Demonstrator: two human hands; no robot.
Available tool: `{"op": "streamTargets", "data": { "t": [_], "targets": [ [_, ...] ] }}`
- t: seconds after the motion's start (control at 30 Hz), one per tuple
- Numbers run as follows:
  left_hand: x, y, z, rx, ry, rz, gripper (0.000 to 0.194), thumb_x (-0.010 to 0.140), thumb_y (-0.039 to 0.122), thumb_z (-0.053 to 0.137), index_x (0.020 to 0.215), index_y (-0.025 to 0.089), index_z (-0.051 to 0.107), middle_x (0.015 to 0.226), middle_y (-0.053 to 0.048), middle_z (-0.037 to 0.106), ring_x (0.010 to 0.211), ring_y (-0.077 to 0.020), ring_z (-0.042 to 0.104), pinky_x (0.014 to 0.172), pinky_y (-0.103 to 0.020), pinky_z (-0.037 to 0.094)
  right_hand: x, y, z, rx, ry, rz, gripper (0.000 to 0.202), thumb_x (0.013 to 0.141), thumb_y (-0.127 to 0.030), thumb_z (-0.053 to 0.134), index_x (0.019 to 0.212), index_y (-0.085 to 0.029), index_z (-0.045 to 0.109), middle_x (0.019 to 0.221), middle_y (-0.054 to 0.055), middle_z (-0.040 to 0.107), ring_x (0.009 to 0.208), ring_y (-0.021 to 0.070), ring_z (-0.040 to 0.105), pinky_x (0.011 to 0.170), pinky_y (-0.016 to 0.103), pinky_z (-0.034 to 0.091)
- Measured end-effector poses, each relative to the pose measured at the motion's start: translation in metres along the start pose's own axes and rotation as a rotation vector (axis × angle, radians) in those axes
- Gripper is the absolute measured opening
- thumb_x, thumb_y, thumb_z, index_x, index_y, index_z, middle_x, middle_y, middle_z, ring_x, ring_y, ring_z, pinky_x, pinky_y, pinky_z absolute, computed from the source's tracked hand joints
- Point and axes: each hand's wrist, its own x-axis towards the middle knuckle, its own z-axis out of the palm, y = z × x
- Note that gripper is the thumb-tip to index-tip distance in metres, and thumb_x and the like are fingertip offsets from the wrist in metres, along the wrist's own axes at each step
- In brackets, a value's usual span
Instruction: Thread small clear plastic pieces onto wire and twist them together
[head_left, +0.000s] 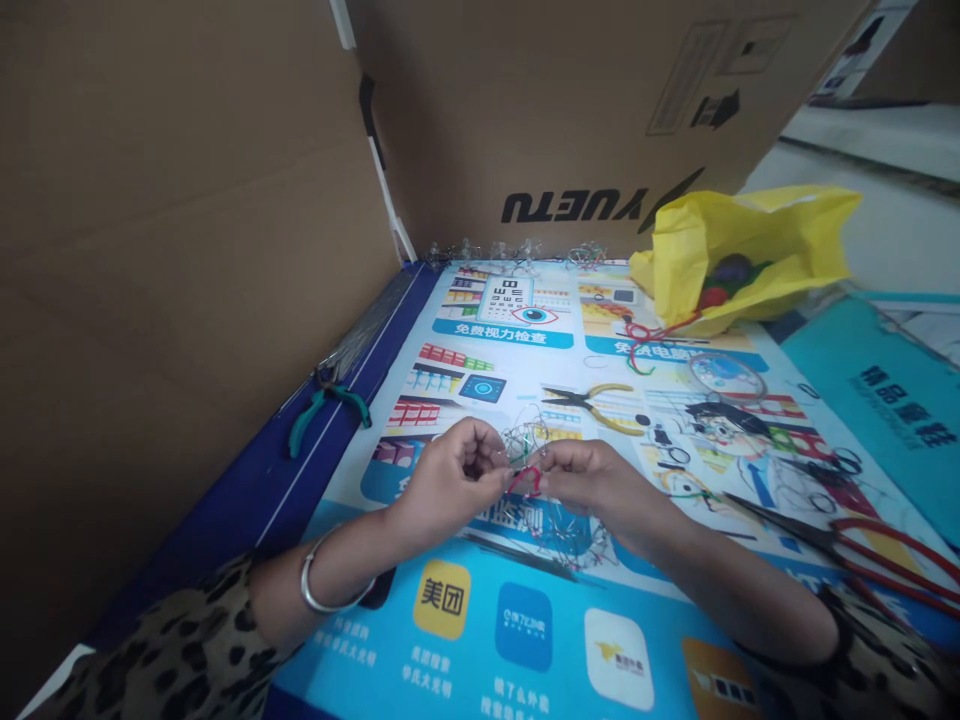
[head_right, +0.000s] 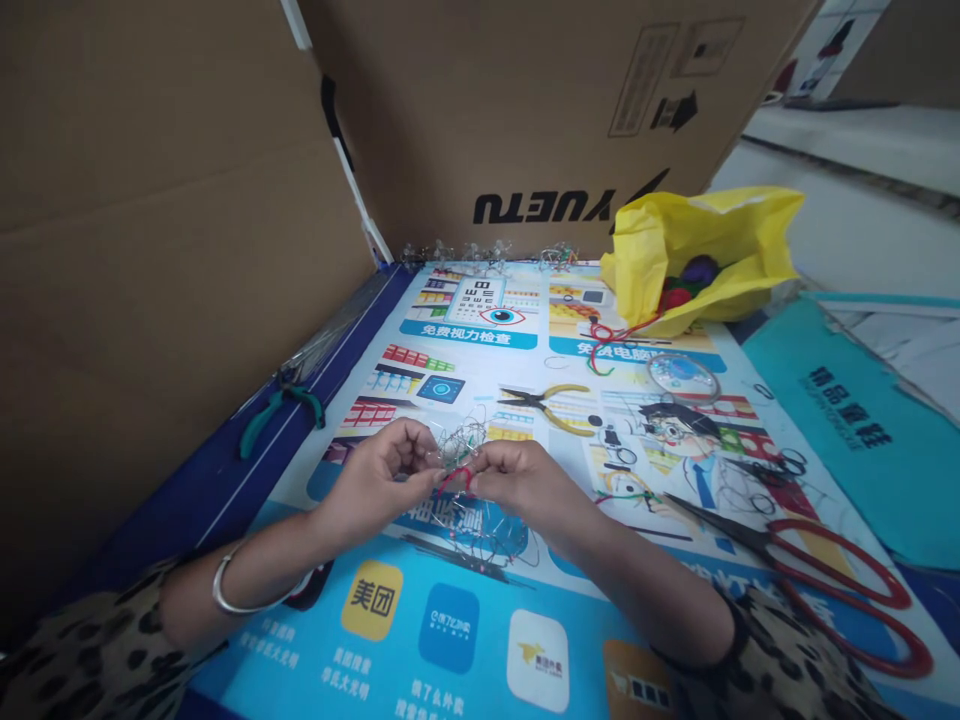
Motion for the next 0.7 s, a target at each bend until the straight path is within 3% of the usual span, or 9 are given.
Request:
{"op": "streamTargets", "data": {
  "t": [0.2, 0.37, 0.7],
  "targets": [
    [-0.0030, 0.0014, 0.0003, 0.131, 0.062, 0.023, 0.009, 0.070, 0.015, 0.059, 0.077, 0.017, 0.054, 0.068, -0.001, 0.059, 0.059, -0.0097, 0.055, 0.053, -0.022, 0.046, -0.0003, 0.0047, 0.0019, -0.073, 0.039, -0.106, 0.013, 0.072, -0.028, 0.062, 0.076, -0.017, 0.066, 0.071, 0.001, 0.064, 0.064, 0.0114, 0.054, 0.060, 0.024, 0.041],
    [-0.0043, 0.0021, 0.0007, 0.159, 0.079, 0.038, 0.008, 0.070, 0.014, 0.059, 0.075, 0.017, 0.053, 0.066, 0.001, 0.058, 0.058, -0.0088, 0.055, 0.051, -0.020, 0.046, -0.0018, 0.0073, 0.0035, -0.254, 0.105, -0.143, 0.013, 0.074, -0.026, 0.059, 0.079, -0.018, 0.069, 0.073, 0.001, 0.067, 0.065, 0.0135, 0.057, 0.061, 0.026, 0.045],
    [-0.0051, 0.0037, 0.0008, 0.175, 0.085, 0.018, 0.007, 0.070, 0.016, 0.059, 0.073, 0.017, 0.052, 0.065, 0.001, 0.058, 0.057, -0.0086, 0.055, 0.052, -0.019, 0.045, 0.0005, 0.0108, 0.0038, -0.368, 0.147, -0.273, 0.015, 0.077, -0.021, 0.057, 0.083, -0.022, 0.070, 0.079, 0.001, 0.070, 0.071, 0.0147, 0.062, 0.064, 0.026, 0.048]
  ]
}}
